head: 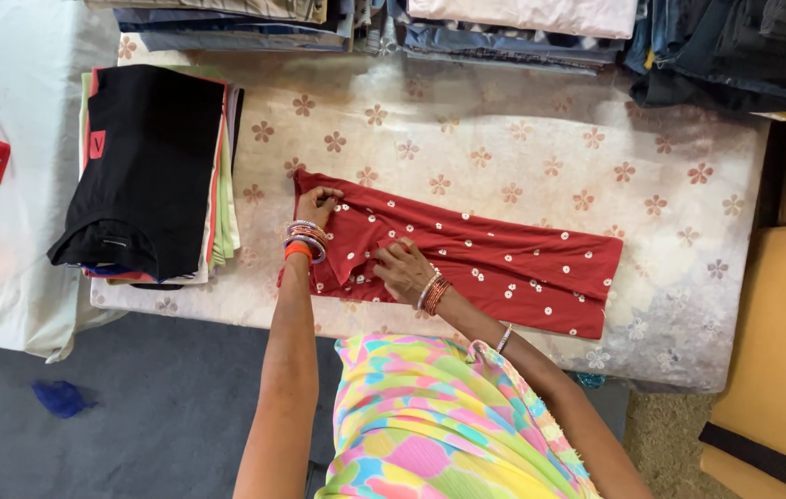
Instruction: The person folds a red patterned shirt on a padded table, smoothing it flat, folding in the sleeves and sides, and stacking it on a pile of folded clothes. They then take a white shirt from a box, spread it flat on the table, and fold it in sequence, smoothing it with their hands.
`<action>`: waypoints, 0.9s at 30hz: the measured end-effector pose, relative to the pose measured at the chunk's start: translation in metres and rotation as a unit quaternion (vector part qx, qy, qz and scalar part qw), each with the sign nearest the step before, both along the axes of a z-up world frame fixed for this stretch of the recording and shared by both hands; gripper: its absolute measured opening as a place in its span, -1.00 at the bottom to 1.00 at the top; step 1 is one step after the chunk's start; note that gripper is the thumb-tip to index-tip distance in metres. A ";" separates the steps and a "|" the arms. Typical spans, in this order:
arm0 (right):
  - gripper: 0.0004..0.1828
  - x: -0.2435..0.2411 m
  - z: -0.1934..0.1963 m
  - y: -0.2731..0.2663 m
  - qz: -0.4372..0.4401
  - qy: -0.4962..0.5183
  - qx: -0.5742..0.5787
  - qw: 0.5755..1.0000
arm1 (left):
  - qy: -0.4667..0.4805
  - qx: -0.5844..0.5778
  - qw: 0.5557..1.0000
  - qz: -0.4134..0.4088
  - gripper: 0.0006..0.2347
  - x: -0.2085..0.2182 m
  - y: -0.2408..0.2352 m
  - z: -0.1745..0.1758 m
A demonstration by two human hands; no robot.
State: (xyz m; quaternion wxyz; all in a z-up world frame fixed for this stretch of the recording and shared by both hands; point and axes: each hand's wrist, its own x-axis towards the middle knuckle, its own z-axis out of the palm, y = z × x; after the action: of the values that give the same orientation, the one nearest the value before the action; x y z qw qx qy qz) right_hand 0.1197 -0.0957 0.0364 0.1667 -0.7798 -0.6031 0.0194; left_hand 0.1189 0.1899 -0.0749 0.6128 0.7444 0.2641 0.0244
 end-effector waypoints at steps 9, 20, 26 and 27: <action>-0.78 0.004 -0.014 -0.004 0.032 -0.006 0.015 0.999 | 0.007 -0.003 1.000 0.001 -0.85 -0.001 -0.001 0.005; -0.64 -0.001 -0.025 -0.010 -0.133 0.012 -0.011 0.991 | -0.017 0.033 0.999 -0.002 -0.87 -0.001 -0.003 -0.003; -0.63 0.006 -0.004 -0.001 -0.203 -0.005 0.061 0.977 | -0.131 0.261 0.955 0.058 -0.76 -0.043 -0.079 0.101; -0.63 0.007 -0.010 -0.002 -0.205 -0.004 0.062 0.977 | -0.130 0.261 0.955 0.056 -0.76 -0.058 -0.093 0.106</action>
State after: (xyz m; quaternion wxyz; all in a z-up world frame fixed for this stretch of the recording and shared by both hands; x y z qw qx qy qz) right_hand 0.1263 -0.0973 0.0265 0.2122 -0.8751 -0.4314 -0.0556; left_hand 0.0610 0.0969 0.0314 0.4235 0.8531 0.2074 0.2234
